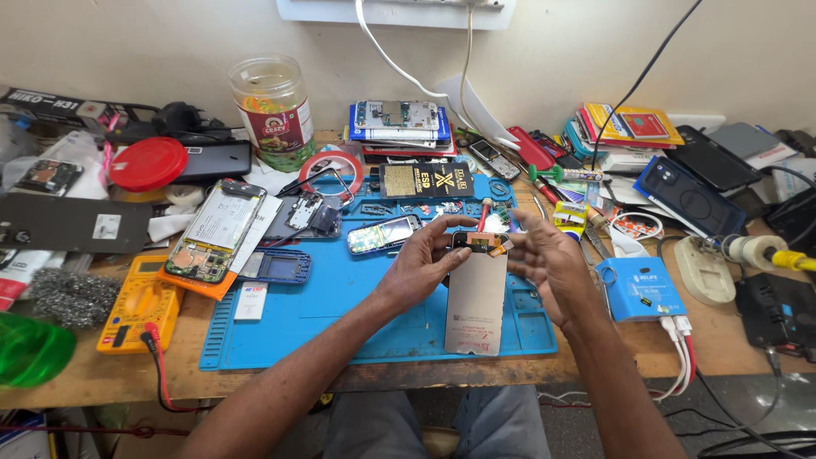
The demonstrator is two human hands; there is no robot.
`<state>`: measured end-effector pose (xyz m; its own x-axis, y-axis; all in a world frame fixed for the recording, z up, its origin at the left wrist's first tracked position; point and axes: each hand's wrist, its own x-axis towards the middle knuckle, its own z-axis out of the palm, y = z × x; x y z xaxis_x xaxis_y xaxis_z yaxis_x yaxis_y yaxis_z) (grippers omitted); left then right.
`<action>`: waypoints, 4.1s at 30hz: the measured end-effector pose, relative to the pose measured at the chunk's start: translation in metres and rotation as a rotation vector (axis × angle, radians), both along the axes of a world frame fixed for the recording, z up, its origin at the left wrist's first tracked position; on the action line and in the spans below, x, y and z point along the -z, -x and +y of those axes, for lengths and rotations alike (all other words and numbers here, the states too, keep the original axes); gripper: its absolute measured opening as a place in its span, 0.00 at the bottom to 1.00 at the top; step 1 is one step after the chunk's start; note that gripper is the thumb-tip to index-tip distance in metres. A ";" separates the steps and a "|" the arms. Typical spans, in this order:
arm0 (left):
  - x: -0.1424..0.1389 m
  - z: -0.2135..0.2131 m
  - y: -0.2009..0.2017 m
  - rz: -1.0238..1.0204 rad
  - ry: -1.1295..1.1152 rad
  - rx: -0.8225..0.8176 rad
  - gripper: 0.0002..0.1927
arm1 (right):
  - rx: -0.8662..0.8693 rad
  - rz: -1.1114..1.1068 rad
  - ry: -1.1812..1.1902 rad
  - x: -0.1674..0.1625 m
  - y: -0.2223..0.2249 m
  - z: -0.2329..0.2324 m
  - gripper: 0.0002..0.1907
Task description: The person disassembles a smartphone, removes the screen, and uses a metal spudger to carefully pry and separate the display ribbon cable from the motherboard. They then wipe the connector area with a cloth and reattach the cable.
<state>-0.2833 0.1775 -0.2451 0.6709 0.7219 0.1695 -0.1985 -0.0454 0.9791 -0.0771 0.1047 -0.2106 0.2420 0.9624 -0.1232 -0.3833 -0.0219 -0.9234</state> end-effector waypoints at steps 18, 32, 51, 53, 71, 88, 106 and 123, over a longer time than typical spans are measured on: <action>0.012 0.002 0.003 -0.207 0.071 0.005 0.16 | -0.014 -1.595 -0.734 0.000 0.043 -0.062 0.18; 0.014 -0.005 0.003 -0.200 -0.027 0.049 0.15 | 0.059 -0.494 -0.126 0.026 0.002 -0.008 0.12; 0.035 0.003 0.000 -0.077 0.067 0.129 0.15 | -0.044 -0.495 -0.004 0.042 0.036 -0.037 0.13; 0.039 0.005 -0.001 0.006 -0.060 0.104 0.15 | -0.013 -0.559 0.043 0.046 0.033 -0.041 0.21; -0.009 -0.073 0.105 0.729 -0.876 -0.181 0.42 | 0.029 -0.228 -0.026 0.069 0.081 -0.063 0.43; -0.019 -0.051 0.096 0.476 -1.122 -0.028 0.32 | 0.300 -1.050 -0.164 0.050 0.034 -0.096 0.13; -0.010 0.028 0.054 0.768 -0.730 0.304 0.13 | 0.283 -1.096 -0.182 0.063 0.045 -0.088 0.09; -0.017 0.002 0.065 0.876 -0.809 0.223 0.37 | 0.283 -1.117 -0.113 0.069 0.044 -0.088 0.10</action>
<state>-0.3481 0.1797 -0.2278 0.8803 0.4712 -0.0554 0.4351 -0.7552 0.4903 -0.1214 0.0166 -0.2792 0.3706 0.8484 0.3780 0.6691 0.0384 -0.7422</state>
